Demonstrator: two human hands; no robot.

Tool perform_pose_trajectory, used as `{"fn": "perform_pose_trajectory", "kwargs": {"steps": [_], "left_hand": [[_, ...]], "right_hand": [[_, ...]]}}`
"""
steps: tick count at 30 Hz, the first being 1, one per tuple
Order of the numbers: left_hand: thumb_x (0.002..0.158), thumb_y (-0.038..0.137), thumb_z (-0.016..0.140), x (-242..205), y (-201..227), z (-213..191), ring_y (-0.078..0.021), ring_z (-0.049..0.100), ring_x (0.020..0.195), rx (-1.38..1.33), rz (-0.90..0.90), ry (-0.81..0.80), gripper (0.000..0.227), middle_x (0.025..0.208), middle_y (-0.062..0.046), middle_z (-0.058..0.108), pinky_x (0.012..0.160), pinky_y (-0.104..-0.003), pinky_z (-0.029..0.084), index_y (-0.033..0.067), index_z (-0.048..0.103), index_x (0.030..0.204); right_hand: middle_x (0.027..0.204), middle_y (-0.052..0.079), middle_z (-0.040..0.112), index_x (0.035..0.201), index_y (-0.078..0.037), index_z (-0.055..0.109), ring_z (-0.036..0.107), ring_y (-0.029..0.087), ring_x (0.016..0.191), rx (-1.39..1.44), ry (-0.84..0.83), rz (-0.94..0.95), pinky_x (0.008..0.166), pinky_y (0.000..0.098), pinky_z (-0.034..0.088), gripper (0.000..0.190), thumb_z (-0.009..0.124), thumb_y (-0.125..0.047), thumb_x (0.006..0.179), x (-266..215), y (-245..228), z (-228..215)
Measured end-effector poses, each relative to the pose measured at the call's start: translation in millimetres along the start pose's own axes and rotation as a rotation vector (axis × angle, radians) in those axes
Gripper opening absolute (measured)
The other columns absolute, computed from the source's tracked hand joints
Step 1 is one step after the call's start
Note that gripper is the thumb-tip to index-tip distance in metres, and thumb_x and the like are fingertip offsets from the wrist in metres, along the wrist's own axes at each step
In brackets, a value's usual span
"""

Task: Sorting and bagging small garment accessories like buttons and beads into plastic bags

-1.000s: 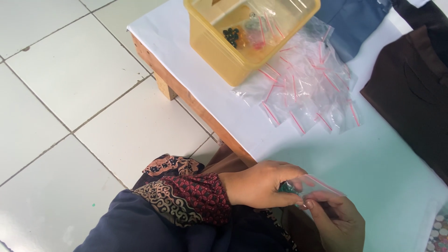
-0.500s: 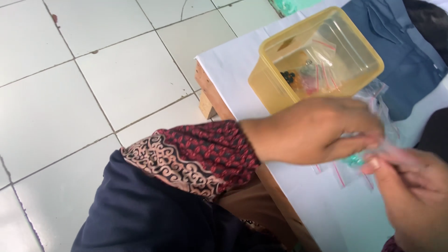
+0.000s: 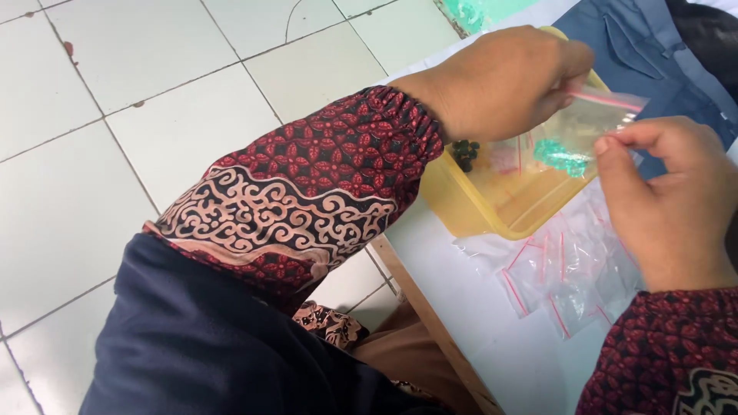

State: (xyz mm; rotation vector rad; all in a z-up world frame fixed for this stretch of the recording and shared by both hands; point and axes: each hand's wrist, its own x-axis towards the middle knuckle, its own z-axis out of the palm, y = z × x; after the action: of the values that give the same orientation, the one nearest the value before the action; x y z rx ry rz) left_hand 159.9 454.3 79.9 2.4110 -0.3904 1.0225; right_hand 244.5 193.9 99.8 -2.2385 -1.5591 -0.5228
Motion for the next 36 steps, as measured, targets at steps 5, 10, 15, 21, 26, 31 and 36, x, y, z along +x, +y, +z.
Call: {"fn": "perform_pose_trajectory", "kwargs": {"steps": [5,10,15,21,26,31,36], "left_hand": [[0.085,0.020,0.059,11,-15,16,-0.0348,0.065,0.067,0.110,-0.120,-0.262,0.007,0.072,-0.004,0.068,0.051,-0.050,0.045,0.0187,0.064,0.079],[0.079,0.017,0.066,19,-21,17,-0.0432,0.069,0.070,0.284,-0.040,-0.133,0.012,0.077,-0.011,0.072,0.055,-0.057,0.053,0.0136,0.063,0.090],[0.079,0.025,0.081,6,31,-27,-0.0364,0.064,0.072,0.257,0.062,0.022,0.032,0.084,-0.009,0.062,0.054,-0.054,0.044,0.0105,0.057,0.093],[0.104,0.002,0.066,-64,128,-44,-0.0303,0.061,0.078,-0.348,0.264,0.092,0.008,0.086,-0.014,0.061,0.075,-0.045,0.056,-0.0066,0.065,0.104],[0.109,0.025,0.047,-133,173,6,-0.0359,0.063,0.093,-0.516,0.149,-0.211,0.027,0.102,-0.013,0.061,0.086,-0.047,0.050,0.0045,0.063,0.116],[0.104,0.024,0.063,-163,218,62,-0.0371,0.063,0.108,-0.515,0.089,-0.258,0.023,0.111,-0.012,0.063,0.097,-0.047,0.050,0.0076,0.064,0.120],[0.100,0.025,0.063,-165,268,91,-0.0367,0.062,0.117,-0.427,0.131,-0.340,0.021,0.111,-0.012,0.064,0.109,-0.048,0.045,0.0078,0.063,0.112]], "right_hand": [[0.120,0.009,0.072,0.105,-0.007,0.076,0.061,0.036,0.114,-0.105,-0.015,-0.035,0.106,0.0440,0.046,0.013,0.087,-0.013,0.104,3,25,32],[0.130,0.009,0.066,0.118,-0.018,0.083,0.053,0.038,0.122,-0.194,0.022,0.064,0.106,0.0458,0.041,0.014,0.085,-0.025,0.106,8,29,36],[0.137,0.026,0.060,0.124,0.006,0.077,0.058,0.045,0.125,-0.095,0.176,-0.035,0.115,0.0537,0.040,0.024,0.089,0.004,0.103,-11,10,13],[0.138,0.031,0.061,0.110,0.007,0.074,0.051,0.051,0.121,-0.095,0.205,0.016,0.113,0.0591,0.043,0.007,0.078,0.006,0.103,-83,-30,-14],[0.132,0.016,0.062,0.102,-0.012,0.074,0.051,0.037,0.122,-0.133,0.088,0.116,0.114,0.0486,0.036,0.008,0.075,-0.014,0.094,-169,-55,-13],[0.132,0.011,0.061,0.100,-0.023,0.070,0.057,0.030,0.114,-0.144,-0.101,0.141,0.114,0.0554,0.033,0.013,0.068,-0.030,0.089,-249,-85,-27],[0.136,0.016,0.058,0.119,-0.014,0.067,0.062,0.032,0.117,0.081,-0.140,0.217,0.106,0.0479,0.047,0.035,0.073,-0.025,0.086,-329,-95,-40]]}}
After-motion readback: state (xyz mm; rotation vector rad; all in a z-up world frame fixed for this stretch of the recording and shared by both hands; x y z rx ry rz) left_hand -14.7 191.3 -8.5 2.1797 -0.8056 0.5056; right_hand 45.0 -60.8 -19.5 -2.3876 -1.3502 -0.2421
